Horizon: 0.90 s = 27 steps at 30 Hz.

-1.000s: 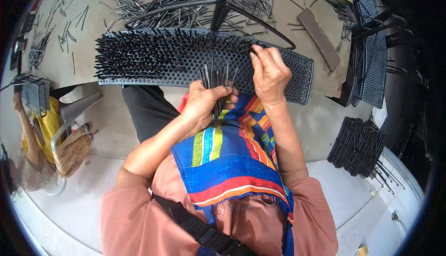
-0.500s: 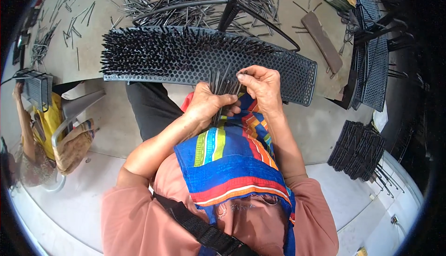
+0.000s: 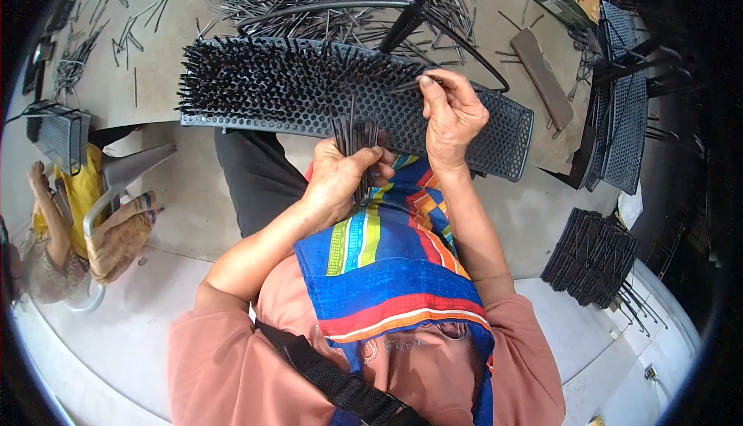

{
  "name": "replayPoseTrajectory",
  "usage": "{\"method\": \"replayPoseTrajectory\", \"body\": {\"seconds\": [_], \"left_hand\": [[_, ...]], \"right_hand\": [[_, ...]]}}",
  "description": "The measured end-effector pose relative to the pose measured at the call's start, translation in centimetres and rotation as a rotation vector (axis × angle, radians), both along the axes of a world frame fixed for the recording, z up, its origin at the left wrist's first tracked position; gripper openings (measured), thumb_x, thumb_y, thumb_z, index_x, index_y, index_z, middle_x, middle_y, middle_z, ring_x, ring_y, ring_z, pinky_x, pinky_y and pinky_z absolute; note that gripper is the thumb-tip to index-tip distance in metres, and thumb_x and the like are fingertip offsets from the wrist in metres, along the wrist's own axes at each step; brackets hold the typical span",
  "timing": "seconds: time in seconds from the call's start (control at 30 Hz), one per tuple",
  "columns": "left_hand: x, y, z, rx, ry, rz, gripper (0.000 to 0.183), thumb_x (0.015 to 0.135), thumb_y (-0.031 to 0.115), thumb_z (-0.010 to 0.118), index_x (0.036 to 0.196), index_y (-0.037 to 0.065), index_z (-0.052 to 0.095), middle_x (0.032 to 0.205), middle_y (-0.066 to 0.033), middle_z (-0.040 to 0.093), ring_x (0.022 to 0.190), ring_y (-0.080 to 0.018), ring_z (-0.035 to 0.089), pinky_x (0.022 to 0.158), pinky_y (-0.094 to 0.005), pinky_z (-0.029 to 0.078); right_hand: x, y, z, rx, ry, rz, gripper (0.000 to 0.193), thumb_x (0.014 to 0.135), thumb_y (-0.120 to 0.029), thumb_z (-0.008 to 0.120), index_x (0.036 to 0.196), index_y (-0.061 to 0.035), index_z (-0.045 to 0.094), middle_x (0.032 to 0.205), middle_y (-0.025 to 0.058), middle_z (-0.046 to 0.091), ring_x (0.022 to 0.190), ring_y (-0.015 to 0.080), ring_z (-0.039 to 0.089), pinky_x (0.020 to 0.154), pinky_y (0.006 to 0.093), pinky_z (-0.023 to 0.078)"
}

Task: Manually inserting metal bristles or spikes into a plastic base to assemble a brush.

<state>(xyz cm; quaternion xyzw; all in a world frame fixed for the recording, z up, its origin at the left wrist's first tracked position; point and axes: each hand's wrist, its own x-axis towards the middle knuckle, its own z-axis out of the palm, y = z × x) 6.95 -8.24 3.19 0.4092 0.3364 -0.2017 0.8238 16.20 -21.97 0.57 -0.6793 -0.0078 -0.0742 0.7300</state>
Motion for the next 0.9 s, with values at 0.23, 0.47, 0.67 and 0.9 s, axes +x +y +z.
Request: {"method": "replayPoseTrajectory", "body": {"seconds": [0.23, 0.47, 0.67, 0.9], "left_hand": [[0.1, 0.6, 0.1, -0.057, 0.039, 0.009, 0.012, 0.086, -0.004, 0.056, 0.095, -0.003, 0.064, 0.083, -0.0138, 0.070, 0.065, -0.0181, 0.068, 0.056, -0.0295, 0.056], [0.2, 0.7, -0.5, -0.048, 0.032, 0.015, 0.010, 0.085, -0.005, 0.058, 0.092, -0.003, 0.065, 0.081, -0.0142, 0.069, 0.065, -0.0185, 0.068, 0.054, -0.0282, 0.056], [0.2, 0.6, -0.3, -0.067, 0.034, 0.005, 0.009, 0.085, -0.005, 0.058, 0.092, -0.003, 0.064, 0.081, -0.0142, 0.069, 0.064, -0.0189, 0.068, 0.053, -0.0286, 0.056], [0.1, 0.6, -0.7, -0.070, 0.033, 0.017, 0.007, 0.087, -0.002, 0.059, 0.091, -0.003, 0.064, 0.080, -0.0131, 0.069, 0.062, -0.0184, 0.067, 0.052, -0.0281, 0.056]], "right_hand": [[0.6, 1.0, 0.2, -0.276, -0.214, 0.064, 0.007, 0.081, 0.004, 0.073, 0.087, 0.0001, 0.070, 0.079, -0.0007, 0.063, 0.055, 0.0015, 0.047, 0.047, 0.0176, 0.035], [0.8, 1.3, 0.5, -0.354, -0.222, 0.055, 0.008, 0.078, 0.004, 0.073, 0.085, 0.0013, 0.070, 0.075, 0.0035, 0.065, 0.059, 0.0068, 0.053, 0.053, 0.0216, 0.042], [1.4, 1.7, 0.5, -0.519, -0.281, 0.097, 0.010, 0.076, 0.003, 0.075, 0.084, 0.0011, 0.071, 0.075, 0.0068, 0.066, 0.060, 0.0112, 0.057, 0.055, 0.0239, 0.045], [1.2, 2.0, 0.7, -0.625, -0.320, 0.124, 0.012, 0.073, 0.002, 0.076, 0.084, 0.0001, 0.071, 0.073, 0.0081, 0.064, 0.060, 0.0165, 0.059, 0.053, 0.0270, 0.045]]}}
